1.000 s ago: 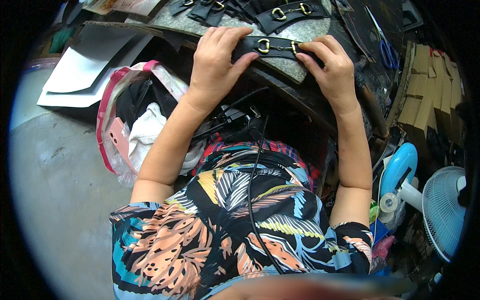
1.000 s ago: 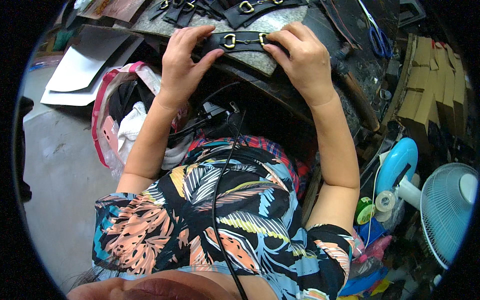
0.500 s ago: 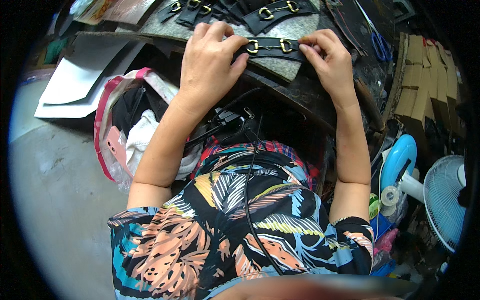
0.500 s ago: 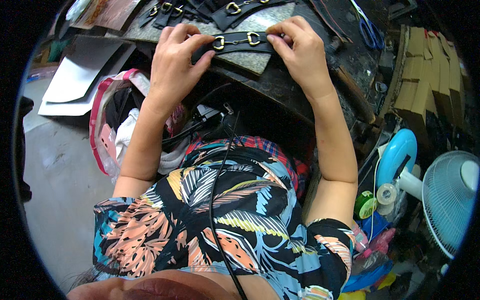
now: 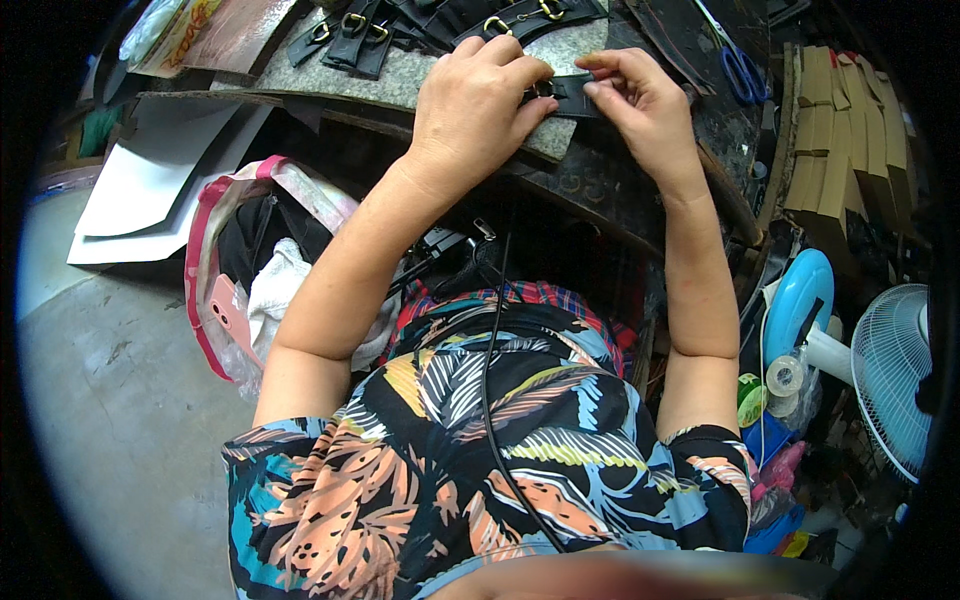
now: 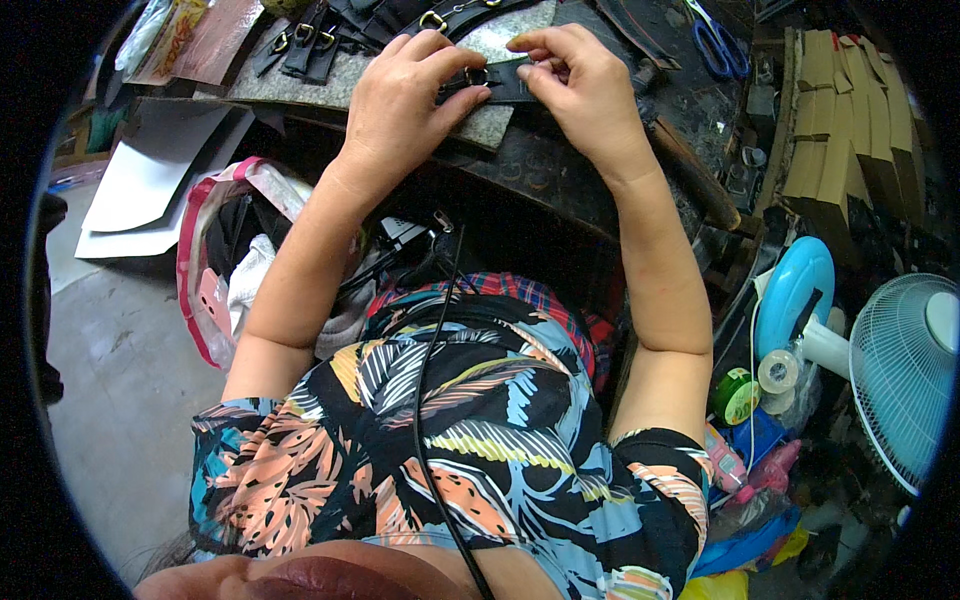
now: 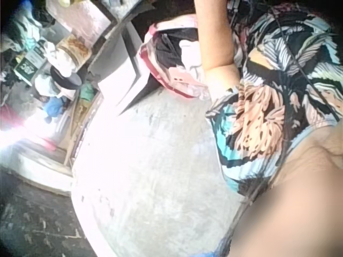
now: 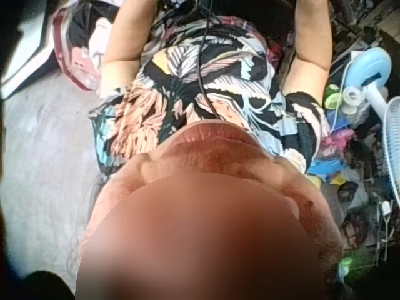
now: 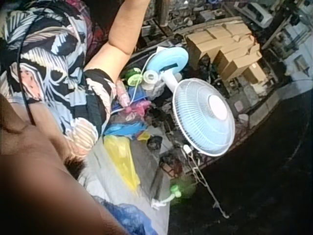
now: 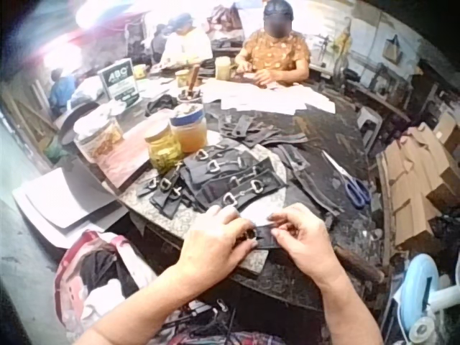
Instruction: The person repeatedly picks up black leather straps with brass hardware from a workbench, threads the strap ends through the metal rings, and uses a hammer to secure the connections. The person then places the finished straps back on the table.
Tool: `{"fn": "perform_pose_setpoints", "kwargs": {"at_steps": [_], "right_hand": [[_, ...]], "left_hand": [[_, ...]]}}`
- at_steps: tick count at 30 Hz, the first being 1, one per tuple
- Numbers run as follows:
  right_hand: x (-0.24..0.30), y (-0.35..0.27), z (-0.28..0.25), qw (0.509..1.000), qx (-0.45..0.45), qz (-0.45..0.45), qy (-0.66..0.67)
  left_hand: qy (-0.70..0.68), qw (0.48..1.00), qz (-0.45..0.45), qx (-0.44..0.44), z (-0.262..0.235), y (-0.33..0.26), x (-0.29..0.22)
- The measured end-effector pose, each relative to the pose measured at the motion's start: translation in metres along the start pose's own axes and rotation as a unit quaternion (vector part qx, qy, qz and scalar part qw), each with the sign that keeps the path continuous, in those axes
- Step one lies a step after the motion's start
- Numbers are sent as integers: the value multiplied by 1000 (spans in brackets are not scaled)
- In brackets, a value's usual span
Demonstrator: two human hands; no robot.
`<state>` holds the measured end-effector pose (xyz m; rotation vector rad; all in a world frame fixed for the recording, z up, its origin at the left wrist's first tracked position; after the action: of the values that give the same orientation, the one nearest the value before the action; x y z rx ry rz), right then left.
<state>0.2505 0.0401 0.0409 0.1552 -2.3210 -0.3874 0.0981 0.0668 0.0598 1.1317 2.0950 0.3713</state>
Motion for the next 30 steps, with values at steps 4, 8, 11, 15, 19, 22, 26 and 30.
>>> {"fn": "perform_pose_setpoints", "kwargs": {"at_steps": [4,8,11,15,19,22,26,30], "right_hand": [[-26,-4,7,945,42,139,292],[-27,-8,21,924,96,175,327],[-26,-6,21,938,95,164,291],[-26,-5,22,943,103,161,273],[-30,-4,19,955,87,158,236],[-30,0,12,968,34,128,213],[-25,0,-2,986,-41,92,130],[29,-2,-18,977,-141,-104,-121]], "left_hand": [[12,1000,-2,-3,2,1,-1],[-5,1000,3,-14,2,0,1],[-18,1000,3,-22,2,-2,2],[-44,999,7,-25,3,-3,5],[-54,998,7,-14,4,-2,7],[-59,998,8,-16,1,-2,5],[-183,981,-46,-39,-14,-9,13],[-169,976,-67,-115,-60,-29,33]]}}
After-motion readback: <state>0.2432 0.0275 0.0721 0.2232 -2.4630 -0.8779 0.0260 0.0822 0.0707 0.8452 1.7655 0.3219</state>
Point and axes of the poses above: each hand's wrist, its own y-axis towards the middle knuckle, its own z-axis out of the palm, x = y × z, the point moved 10 cm from there along y, towards the middle knuckle, and after that the axes turned 9 degrees about -y, right-handed, at the moved point
